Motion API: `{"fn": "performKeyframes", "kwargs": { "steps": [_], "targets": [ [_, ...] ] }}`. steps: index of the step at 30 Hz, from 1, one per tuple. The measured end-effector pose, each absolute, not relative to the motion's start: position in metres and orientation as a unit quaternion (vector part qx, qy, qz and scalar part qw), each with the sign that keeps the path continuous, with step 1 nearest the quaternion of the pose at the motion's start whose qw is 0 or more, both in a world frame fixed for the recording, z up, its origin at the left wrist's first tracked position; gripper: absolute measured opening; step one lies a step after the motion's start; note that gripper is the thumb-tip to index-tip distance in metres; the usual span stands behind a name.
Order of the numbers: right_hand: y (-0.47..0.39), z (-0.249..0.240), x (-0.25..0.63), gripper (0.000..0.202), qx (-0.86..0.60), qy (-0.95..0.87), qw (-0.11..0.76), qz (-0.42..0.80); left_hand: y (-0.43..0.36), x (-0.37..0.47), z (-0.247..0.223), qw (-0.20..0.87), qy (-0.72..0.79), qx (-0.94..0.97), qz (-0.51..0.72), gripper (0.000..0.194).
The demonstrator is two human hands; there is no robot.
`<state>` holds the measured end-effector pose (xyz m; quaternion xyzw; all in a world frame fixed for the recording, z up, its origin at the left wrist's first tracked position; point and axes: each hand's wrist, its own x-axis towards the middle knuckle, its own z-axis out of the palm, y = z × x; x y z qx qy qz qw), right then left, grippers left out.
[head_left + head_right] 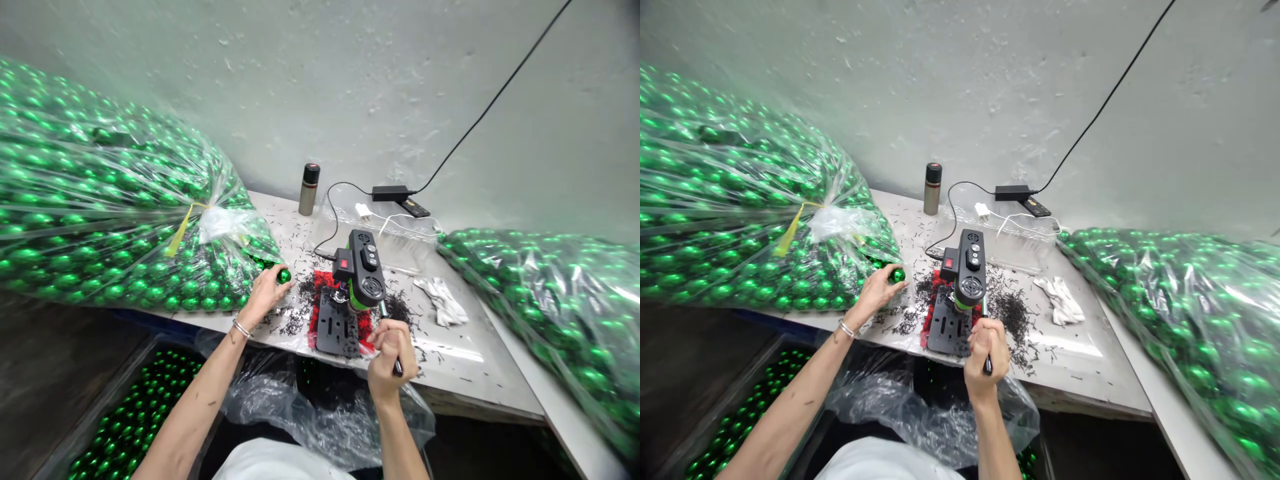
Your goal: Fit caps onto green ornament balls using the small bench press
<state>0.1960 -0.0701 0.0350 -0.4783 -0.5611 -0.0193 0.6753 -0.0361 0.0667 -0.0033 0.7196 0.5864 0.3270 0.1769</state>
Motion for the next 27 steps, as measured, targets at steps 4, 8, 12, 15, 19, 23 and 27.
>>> {"fn": "performKeyframes", "kwargs": {
  "steps": [4, 8, 12, 15, 19, 23, 27],
  "targets": [
    [-0.07, 0.036, 0.197, 0.033, -0.471, -0.569, 0.674, -0.024, 0.053, -0.034, 0.005, 0.273, 0.576, 0.641, 0.429, 0.039],
    [-0.07, 0.036, 0.197, 0.032, -0.47, -0.572, 0.672, -0.027, 0.036, -0.023, 0.018, 0.436, 0.545, 0.561, 0.446, 0.049],
    [-0.071, 0.036, 0.196, 0.033, -0.472, -0.571, 0.671, -0.02, 0.02, -0.005, 0.02, 0.564, 0.497, 0.478, 0.455, 0.051],
    [-0.072, 0.037, 0.196, 0.033, -0.472, -0.575, 0.668, -0.024, 0.012, 0.011, 0.008, 0.658, 0.446, 0.386, 0.469, 0.047],
    [-0.072, 0.039, 0.196, 0.032, -0.471, -0.586, 0.66, -0.02, 0.005, 0.032, -0.014, 0.7, 0.441, 0.362, 0.429, 0.043],
    [-0.073, 0.042, 0.196, 0.031, -0.473, -0.593, 0.652, -0.02, 0.0, 0.046, -0.029, 0.592, 0.485, 0.523, 0.376, 0.045],
    [-0.073, 0.043, 0.196, 0.03, -0.471, -0.597, 0.649, -0.025, -0.004, 0.055, -0.034, 0.47, 0.495, 0.651, 0.332, 0.042]
  ]
}}
